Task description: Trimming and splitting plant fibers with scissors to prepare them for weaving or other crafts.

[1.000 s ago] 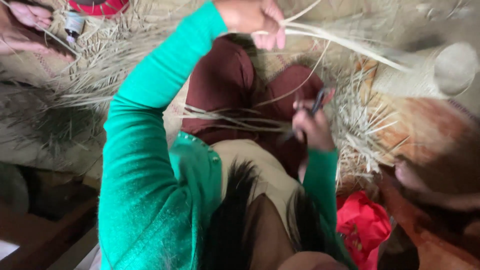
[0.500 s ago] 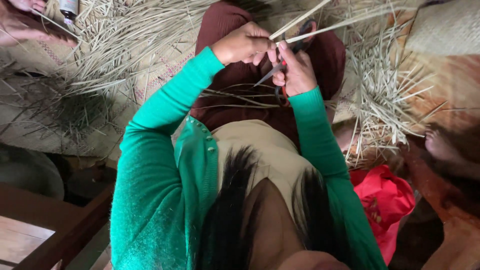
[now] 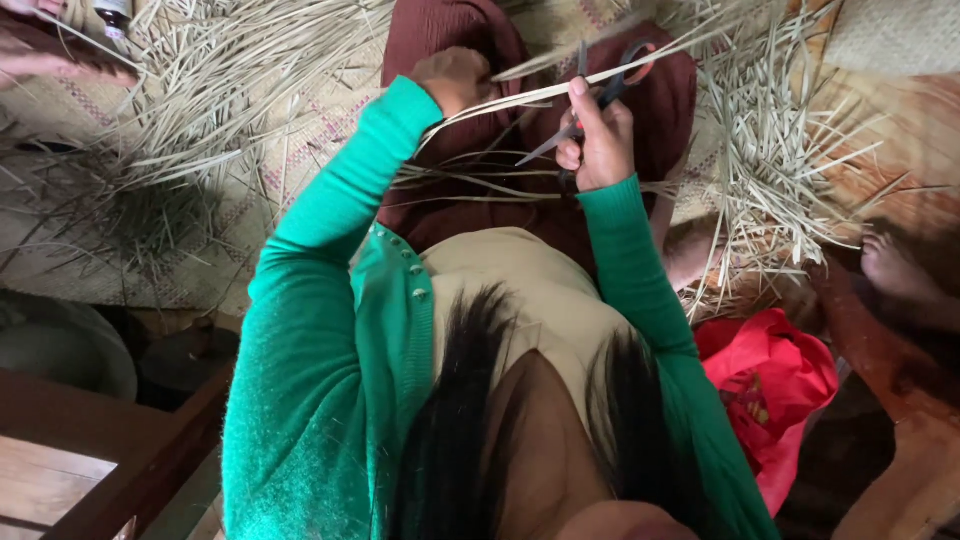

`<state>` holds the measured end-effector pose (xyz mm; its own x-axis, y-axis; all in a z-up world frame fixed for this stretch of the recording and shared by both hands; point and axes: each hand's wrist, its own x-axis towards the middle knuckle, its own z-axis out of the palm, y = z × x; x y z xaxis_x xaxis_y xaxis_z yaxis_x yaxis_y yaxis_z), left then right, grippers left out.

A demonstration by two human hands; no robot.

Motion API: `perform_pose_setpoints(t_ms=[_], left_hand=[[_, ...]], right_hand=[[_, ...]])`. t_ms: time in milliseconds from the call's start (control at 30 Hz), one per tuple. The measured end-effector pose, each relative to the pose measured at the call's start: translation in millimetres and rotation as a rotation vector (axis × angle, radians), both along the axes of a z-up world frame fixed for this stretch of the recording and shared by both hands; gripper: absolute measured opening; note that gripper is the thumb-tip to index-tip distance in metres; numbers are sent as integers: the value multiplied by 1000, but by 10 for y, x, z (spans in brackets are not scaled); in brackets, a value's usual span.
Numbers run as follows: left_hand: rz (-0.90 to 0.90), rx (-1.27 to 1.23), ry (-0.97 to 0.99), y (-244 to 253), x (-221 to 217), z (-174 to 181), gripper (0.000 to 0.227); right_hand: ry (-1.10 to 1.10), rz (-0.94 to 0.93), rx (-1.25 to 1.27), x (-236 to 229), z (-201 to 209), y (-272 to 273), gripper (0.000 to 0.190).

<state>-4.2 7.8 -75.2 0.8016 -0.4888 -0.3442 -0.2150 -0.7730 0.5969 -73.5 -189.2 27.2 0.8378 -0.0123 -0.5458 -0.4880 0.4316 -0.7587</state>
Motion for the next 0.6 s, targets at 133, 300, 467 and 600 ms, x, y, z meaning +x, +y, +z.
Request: perform_pose_setpoints(t_ms=[133,300,467,600], left_hand=[[-9,-475,-439,32,-19,854,11],[-111,-754,-234,-168,-229,1363,12],[61,-983,-48,-263,-308,1355,17],[128,-998,-111,-244,-325,1344,15]], right_hand=[[-60,36,-84,-28,25,22,26],[-148,81,-93,-69,90,85,19],[-162,88,-70,-71,147,86,16],[-155,90,4,-73,123,85,19]])
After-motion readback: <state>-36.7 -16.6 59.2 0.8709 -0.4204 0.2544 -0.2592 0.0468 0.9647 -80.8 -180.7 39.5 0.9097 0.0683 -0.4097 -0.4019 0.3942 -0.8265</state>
